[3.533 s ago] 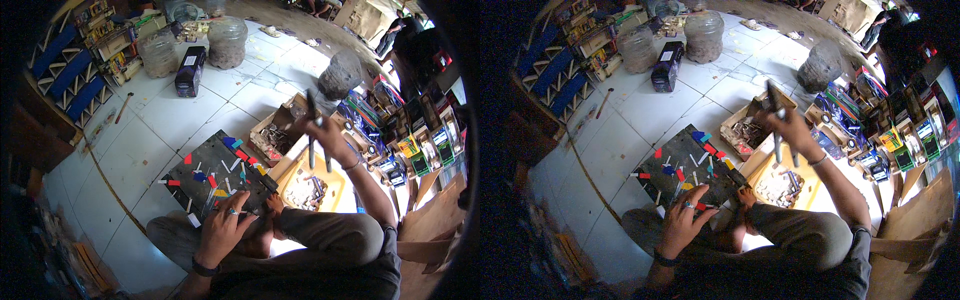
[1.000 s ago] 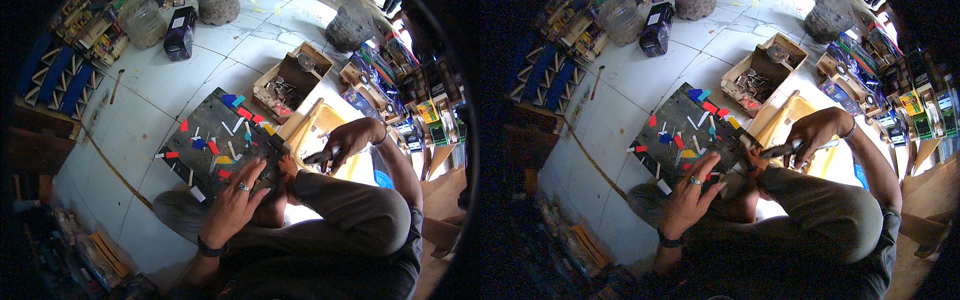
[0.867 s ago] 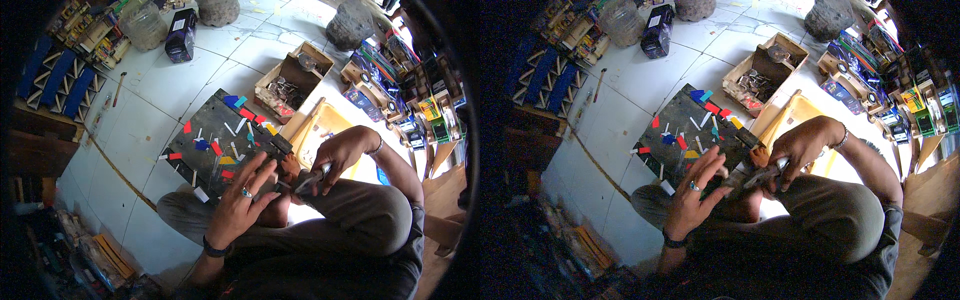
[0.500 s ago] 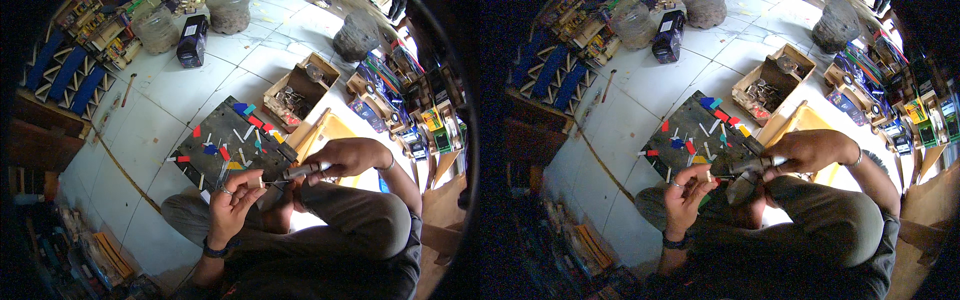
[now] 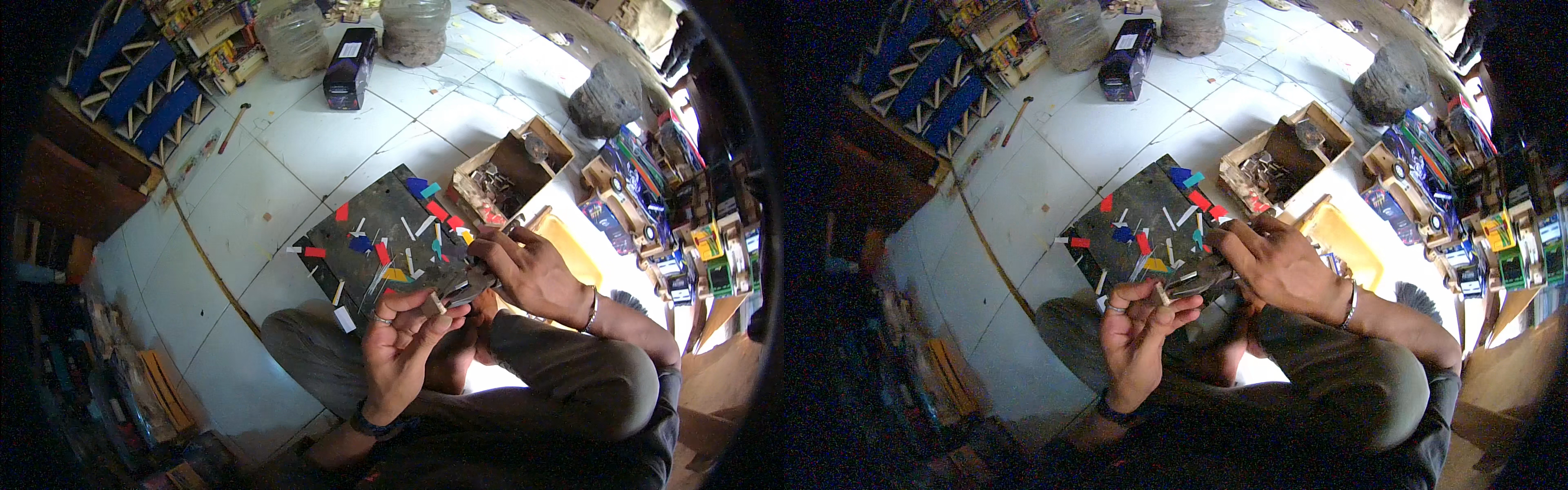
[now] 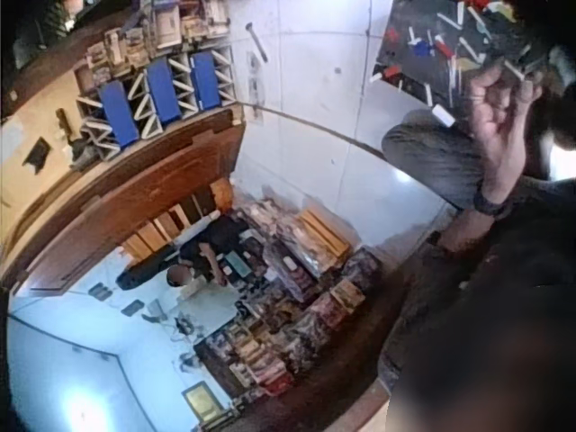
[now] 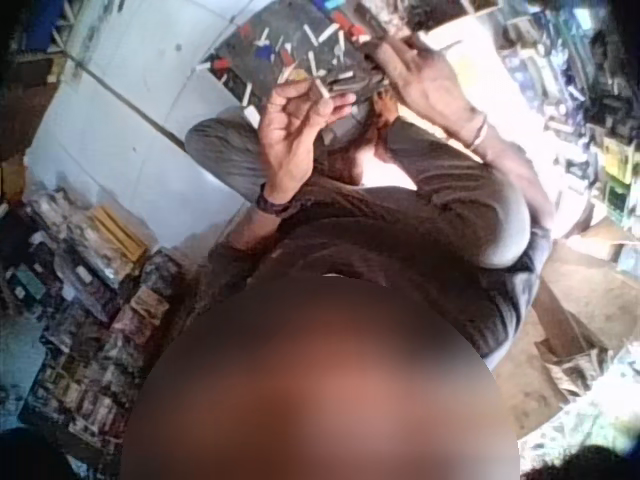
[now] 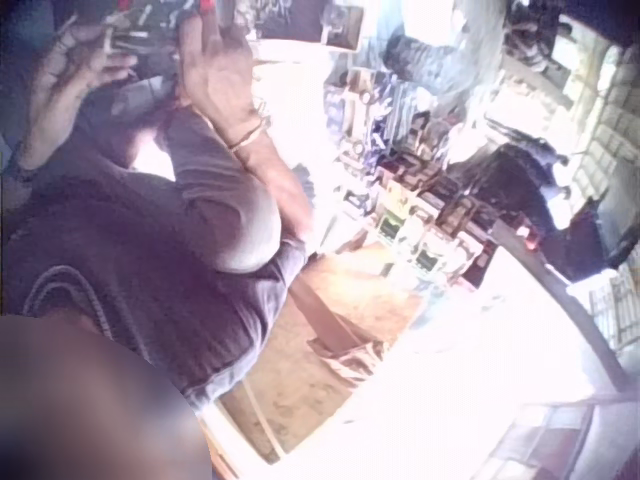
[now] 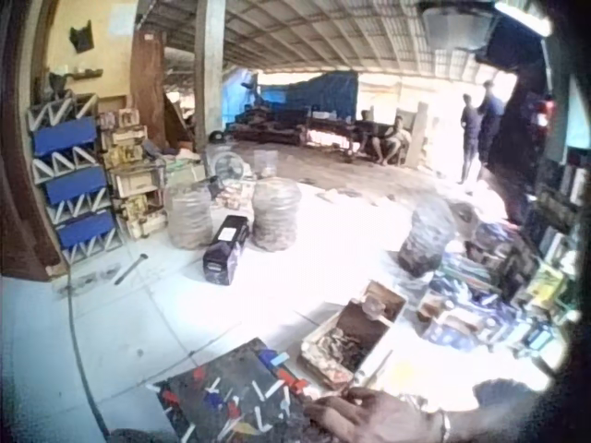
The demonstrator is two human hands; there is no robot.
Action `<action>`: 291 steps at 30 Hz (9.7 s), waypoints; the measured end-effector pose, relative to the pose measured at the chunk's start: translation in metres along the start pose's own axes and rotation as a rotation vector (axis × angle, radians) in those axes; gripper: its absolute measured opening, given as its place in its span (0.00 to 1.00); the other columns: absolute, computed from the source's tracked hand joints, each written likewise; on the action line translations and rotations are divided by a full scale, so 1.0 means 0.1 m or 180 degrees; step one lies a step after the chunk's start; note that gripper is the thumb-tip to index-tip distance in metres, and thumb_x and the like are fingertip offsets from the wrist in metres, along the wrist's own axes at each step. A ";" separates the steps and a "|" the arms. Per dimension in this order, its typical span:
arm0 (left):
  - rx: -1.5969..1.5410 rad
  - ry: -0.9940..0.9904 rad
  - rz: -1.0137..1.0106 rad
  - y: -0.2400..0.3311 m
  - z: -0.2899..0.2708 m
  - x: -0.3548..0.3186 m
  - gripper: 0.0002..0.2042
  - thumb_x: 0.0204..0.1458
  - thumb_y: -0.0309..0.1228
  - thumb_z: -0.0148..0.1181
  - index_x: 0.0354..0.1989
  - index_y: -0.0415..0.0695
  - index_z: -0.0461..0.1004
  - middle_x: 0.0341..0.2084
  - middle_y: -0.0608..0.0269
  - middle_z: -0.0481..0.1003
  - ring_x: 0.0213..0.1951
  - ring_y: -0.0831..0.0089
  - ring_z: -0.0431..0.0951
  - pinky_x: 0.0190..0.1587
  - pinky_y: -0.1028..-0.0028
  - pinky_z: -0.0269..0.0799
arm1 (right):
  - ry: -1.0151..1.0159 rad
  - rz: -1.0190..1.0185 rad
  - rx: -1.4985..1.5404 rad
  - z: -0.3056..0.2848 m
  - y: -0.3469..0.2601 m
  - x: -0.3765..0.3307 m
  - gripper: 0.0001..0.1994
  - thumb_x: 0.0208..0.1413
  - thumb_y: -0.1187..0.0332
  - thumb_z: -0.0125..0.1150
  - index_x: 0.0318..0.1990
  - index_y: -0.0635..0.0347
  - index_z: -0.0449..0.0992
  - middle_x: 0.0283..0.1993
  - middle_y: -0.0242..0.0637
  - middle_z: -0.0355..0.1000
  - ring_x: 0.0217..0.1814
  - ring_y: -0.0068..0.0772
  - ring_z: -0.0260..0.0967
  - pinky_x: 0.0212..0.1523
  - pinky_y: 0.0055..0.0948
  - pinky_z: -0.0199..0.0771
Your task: The person sits on the floor and repeatedly picks up small colored plastic strips, trims them with pliers, and places the trimmed pieces into a yellow bin. A second person briefly joins and uses a hammer on the same board.
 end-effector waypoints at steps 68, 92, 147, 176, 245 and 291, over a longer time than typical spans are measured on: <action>0.1121 -0.1157 0.0435 0.22 -0.02 0.03 0.17 0.59 0.13 0.60 0.57 0.33 0.71 0.56 0.44 0.74 0.54 0.59 0.81 0.55 0.65 0.83 | -0.1524 0.0057 0.1703 0.01 -0.08 -0.02 0.23 0.62 0.50 0.67 0.48 0.64 0.80 0.33 0.47 0.79 0.35 0.54 0.79 0.39 0.44 0.79; 0.2449 -0.0914 0.1018 0.47 0.03 0.16 0.16 0.50 0.21 0.75 0.47 0.42 0.81 0.42 0.55 0.83 0.44 0.67 0.85 0.46 0.70 0.81 | -0.0607 0.0649 0.0758 -0.10 0.18 -0.05 0.19 0.58 0.58 0.68 0.50 0.62 0.77 0.43 0.47 0.81 0.41 0.52 0.81 0.40 0.41 0.80; 0.2720 -0.0888 0.0371 0.21 -0.01 0.16 0.06 0.64 0.26 0.62 0.43 0.37 0.74 0.36 0.53 0.84 0.39 0.68 0.87 0.41 0.70 0.81 | -0.1491 0.0662 0.2616 0.22 -0.10 -0.12 0.22 0.64 0.50 0.65 0.46 0.65 0.79 0.30 0.48 0.78 0.33 0.52 0.79 0.34 0.43 0.76; 0.3613 -0.1160 0.0251 -0.25 -0.06 0.14 0.32 0.52 0.37 0.75 0.66 0.46 0.69 0.45 0.51 0.82 0.43 0.56 0.85 0.44 0.62 0.80 | -0.0733 0.1527 0.2736 0.47 0.63 -0.30 0.20 0.64 0.54 0.66 0.46 0.66 0.81 0.35 0.48 0.80 0.37 0.31 0.77 0.40 0.37 0.76; 0.4129 -0.2338 -0.0621 -0.57 -0.18 0.03 0.24 0.62 0.42 0.62 0.62 0.43 0.70 0.58 0.48 0.75 0.58 0.47 0.76 0.60 0.56 0.73 | -0.2265 0.3882 0.3239 1.54 2.06 -2.32 0.25 0.48 0.49 0.75 0.49 0.53 0.84 0.43 0.25 0.80 0.41 0.20 0.71 0.35 0.27 0.72; 0.0806 -0.0161 -0.1013 -0.33 -0.47 0.28 0.17 0.72 0.35 0.51 0.61 0.35 0.66 0.39 0.57 0.79 0.39 0.74 0.81 0.45 0.74 0.80 | -0.0292 0.0850 0.1410 0.77 0.35 -0.06 0.23 0.60 0.66 0.63 0.62 0.59 0.69 0.55 0.51 0.74 0.57 0.56 0.74 0.57 0.48 0.76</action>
Point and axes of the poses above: each hand's wrist, its own x-axis towards the middle knuckle, its own z-axis out of the palm, y = z × x, the point moved 9 cm from there along x, towards the middle knuckle
